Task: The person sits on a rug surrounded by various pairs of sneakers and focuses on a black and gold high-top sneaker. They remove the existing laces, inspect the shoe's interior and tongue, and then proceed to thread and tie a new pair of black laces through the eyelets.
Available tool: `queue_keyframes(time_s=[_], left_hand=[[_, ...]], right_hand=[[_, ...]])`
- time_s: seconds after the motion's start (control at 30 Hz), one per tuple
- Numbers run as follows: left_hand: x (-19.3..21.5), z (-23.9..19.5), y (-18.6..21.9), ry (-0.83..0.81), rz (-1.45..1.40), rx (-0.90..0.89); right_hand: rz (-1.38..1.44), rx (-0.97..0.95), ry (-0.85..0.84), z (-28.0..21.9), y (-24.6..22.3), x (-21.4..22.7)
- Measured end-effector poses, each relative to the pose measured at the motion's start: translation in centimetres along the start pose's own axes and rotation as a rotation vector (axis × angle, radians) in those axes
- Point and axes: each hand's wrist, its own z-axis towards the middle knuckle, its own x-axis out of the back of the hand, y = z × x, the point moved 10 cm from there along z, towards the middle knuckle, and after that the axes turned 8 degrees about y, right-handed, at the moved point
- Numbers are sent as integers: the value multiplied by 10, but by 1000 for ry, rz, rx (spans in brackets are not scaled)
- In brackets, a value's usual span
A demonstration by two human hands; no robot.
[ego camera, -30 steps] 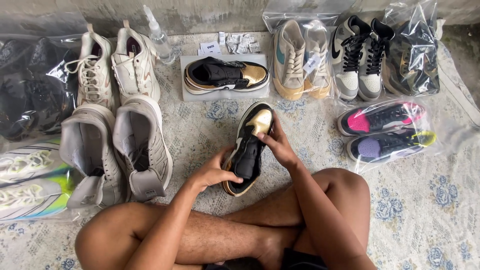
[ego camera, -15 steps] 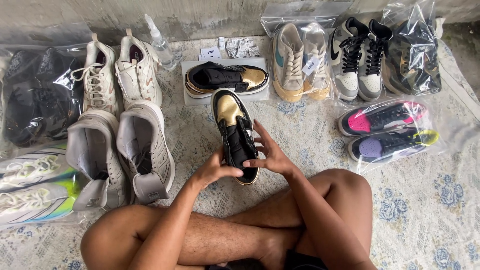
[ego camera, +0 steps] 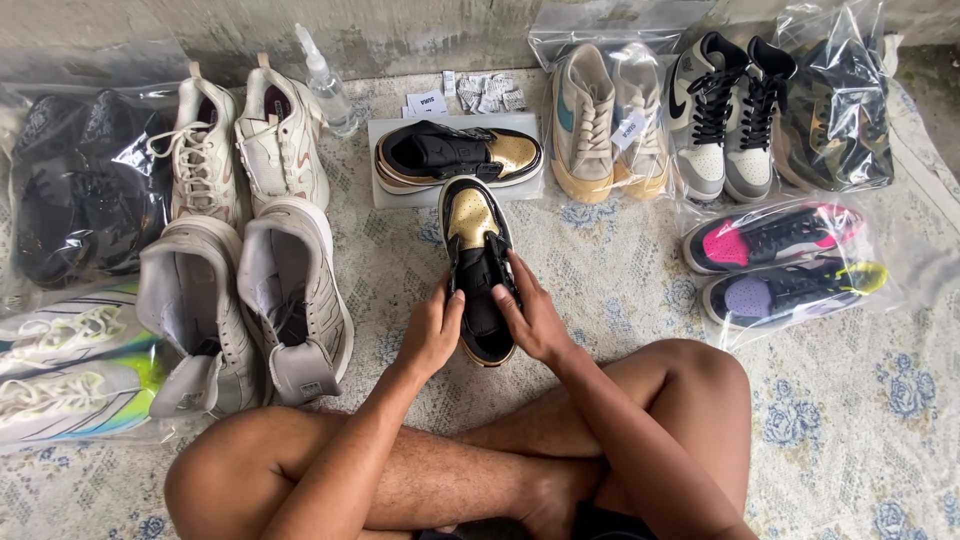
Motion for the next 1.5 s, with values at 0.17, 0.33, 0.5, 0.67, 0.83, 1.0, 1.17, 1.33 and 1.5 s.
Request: queue_keyframes(time_s=[0.17,0.33,0.5,0.67,0.83,1.0,1.17,1.33,1.5], left_hand=[[-5,15,-60,82,16,6],[2,14,-35,76,-31,-15],[1,13,-30,54,-43,-29],[9,5,21,174,214,-249],[-27,-22,60,89,498,-800],[-84,-16,-35,49,774,-855],[-31,-6,-22,219,508,-581],[5,-1,14,349,303,-465],[15,1,28,321,186,-454]], right_hand=[[114,-109,119,1,13,13],[121,-82,157,5,14,17],[155,-95,175,1,14,18],[75,-122,141,-5,6,15],[50,-193,71,-16,7,3],[-17,-206,28,-22,3,-1],[-89,-193,-57,-19,22,-3],[-39,294,5,-11,-15,6],[-90,490,267,-5,-21,14]])
